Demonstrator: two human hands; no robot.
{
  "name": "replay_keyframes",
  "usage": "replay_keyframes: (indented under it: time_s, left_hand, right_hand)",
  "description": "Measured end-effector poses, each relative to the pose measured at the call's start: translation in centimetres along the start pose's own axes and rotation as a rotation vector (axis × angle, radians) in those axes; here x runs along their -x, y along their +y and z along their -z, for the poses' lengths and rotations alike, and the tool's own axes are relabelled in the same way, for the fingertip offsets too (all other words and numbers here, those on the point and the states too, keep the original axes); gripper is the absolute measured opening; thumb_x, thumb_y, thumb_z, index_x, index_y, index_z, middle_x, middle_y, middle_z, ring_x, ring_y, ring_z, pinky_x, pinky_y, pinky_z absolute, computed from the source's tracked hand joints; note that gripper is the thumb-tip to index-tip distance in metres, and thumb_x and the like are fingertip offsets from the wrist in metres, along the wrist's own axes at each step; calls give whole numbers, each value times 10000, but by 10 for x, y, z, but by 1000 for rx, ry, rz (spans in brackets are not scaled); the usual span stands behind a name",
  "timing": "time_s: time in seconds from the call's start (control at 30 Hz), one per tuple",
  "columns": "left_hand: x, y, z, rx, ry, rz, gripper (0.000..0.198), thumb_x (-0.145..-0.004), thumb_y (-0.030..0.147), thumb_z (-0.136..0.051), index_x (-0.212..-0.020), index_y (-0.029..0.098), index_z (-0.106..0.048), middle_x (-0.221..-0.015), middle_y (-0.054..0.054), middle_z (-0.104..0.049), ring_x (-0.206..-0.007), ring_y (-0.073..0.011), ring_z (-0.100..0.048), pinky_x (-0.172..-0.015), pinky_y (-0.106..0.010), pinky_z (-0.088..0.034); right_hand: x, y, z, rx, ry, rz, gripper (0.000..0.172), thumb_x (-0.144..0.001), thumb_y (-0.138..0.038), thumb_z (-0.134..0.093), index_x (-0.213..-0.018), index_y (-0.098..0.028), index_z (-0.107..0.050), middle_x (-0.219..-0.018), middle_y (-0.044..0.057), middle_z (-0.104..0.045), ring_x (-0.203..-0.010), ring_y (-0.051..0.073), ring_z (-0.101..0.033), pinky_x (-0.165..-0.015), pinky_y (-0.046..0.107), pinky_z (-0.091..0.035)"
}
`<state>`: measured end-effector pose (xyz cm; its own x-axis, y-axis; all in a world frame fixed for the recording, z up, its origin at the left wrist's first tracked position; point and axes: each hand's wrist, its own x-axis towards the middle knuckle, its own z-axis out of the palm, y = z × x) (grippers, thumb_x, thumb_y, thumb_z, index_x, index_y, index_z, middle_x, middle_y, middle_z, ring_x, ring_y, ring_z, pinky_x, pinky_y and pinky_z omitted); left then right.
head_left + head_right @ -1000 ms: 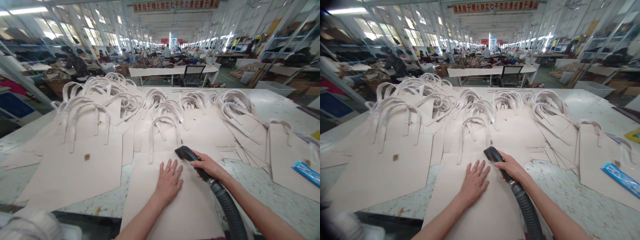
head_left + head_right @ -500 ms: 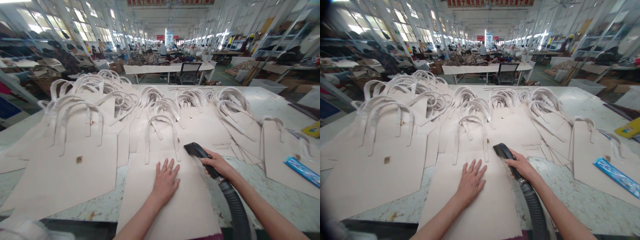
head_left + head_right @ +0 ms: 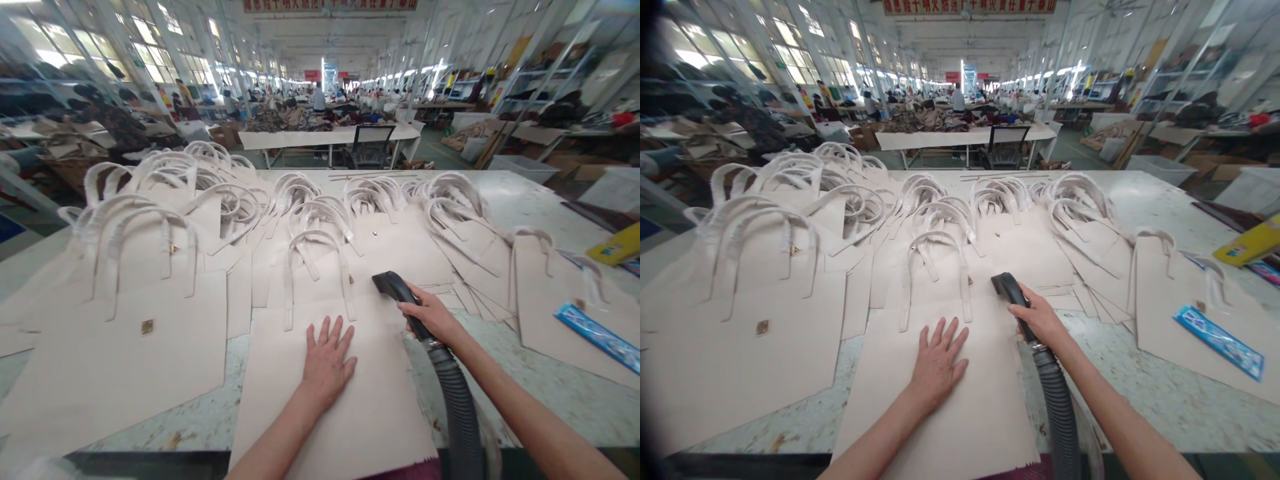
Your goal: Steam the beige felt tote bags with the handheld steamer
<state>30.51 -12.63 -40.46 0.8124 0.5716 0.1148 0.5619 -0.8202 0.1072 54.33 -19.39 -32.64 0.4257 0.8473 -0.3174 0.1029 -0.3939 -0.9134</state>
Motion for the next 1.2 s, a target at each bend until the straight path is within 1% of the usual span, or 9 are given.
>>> replay_keyframes:
  time_s: [0.17, 0.37, 0.53, 0.63, 0.73, 0.9, 1.03, 1.13, 1.2]
  left_hand:
    - [-25, -3, -3, -35, -26, 85, 511, -841, 489, -359, -1322, 328, -298, -1425, -19, -189, -1296, -316, -96, -976, -603, -95]
    - [-50, -8, -4, -26, -54, 113, 494, -845, 453, -362, -1321, 340, -292, -1429, -14, -173, -1301, -313, -62, -966, -619, -49]
    - [-47, -6, -6, -5, -63, 123, 496, -854, 452, -336, -1332, 340, -268, -1436, -6, -143, -1303, -316, -32, -972, -612, -22]
    - [-48, -5, -5, 20, -85, 121, 500, -858, 450, -319, -1339, 331, -252, -1441, -16, -119, -1302, -323, -19, -964, -621, -5]
    - [-51, -14, 6, 81, -196, 88, 557, -831, 473, -375, -1345, 308, -242, -1446, -47, -75, -1298, -337, 14, -946, -641, -12]
    - [-35, -62, 37, 195, -530, -258, 752, -685, 463, -597, -1334, 341, -238, -1450, -35, -39, -1298, -325, 29, -971, -602, -24]
    - [-7, -88, 39, 180, -450, -208, 806, -681, 506, -603, -1343, 384, -160, -1451, -33, -16, -1288, -357, 43, -906, -672, 4]
    - [5, -90, 30, 203, -370, -171, 797, -704, 527, -578, -1350, 381, -134, -1450, -38, -28, -1291, -345, 45, -906, -667, 20]
    - [7, -89, 26, 229, -343, -172, 777, -719, 529, -561, -1351, 376, -137, -1449, -37, -40, -1293, -340, 42, -911, -660, 29]
  right_hand:
    - [47, 8, 20, 27, 34, -54, 626, -733, -300, -580, -1308, -290, -332, -584, -53, -504, -425, 154, -561, -349, 228, -436]
    - [128, 29, 35, -38, 75, -233, 687, -755, -338, -569, -1353, -310, -232, -523, -61, -523, -413, 146, -529, -366, 226, -412]
    - [202, 56, 28, -88, -32, -365, 775, -761, -396, -546, -1389, -252, -115, -509, -45, -550, -406, 136, -496, -380, 220, -382]
    - [226, 72, 15, -130, -81, -383, 820, -733, -425, -556, -1392, -244, -102, -501, -59, -518, -395, 116, -463, -372, 198, -340]
    - [225, 76, 2, -117, -101, -373, 811, -724, -448, -555, -1386, -240, -135, -429, -79, -459, -372, 110, -430, -359, 183, -306]
    - [201, 56, -6, 39, 16, -340, 775, -728, -499, -553, -1370, -247, -200, -448, -55, -522, -399, 149, -491, -375, 219, -373]
    - [185, 44, -3, 189, 23, -245, 810, -710, -515, -576, -1375, -241, -203, -525, -31, -583, -441, 180, -535, -397, 250, -418]
    - [173, 34, -21, 238, -203, -209, 761, -702, -474, -598, -1360, -280, -267, -780, 10, -675, -525, 189, -582, -444, 252, -462]
    - [167, 22, -47, 236, -401, -128, 667, -688, -379, -623, -1307, -282, -394, -1079, 31, -623, -781, 236, -617, -641, 276, -505]
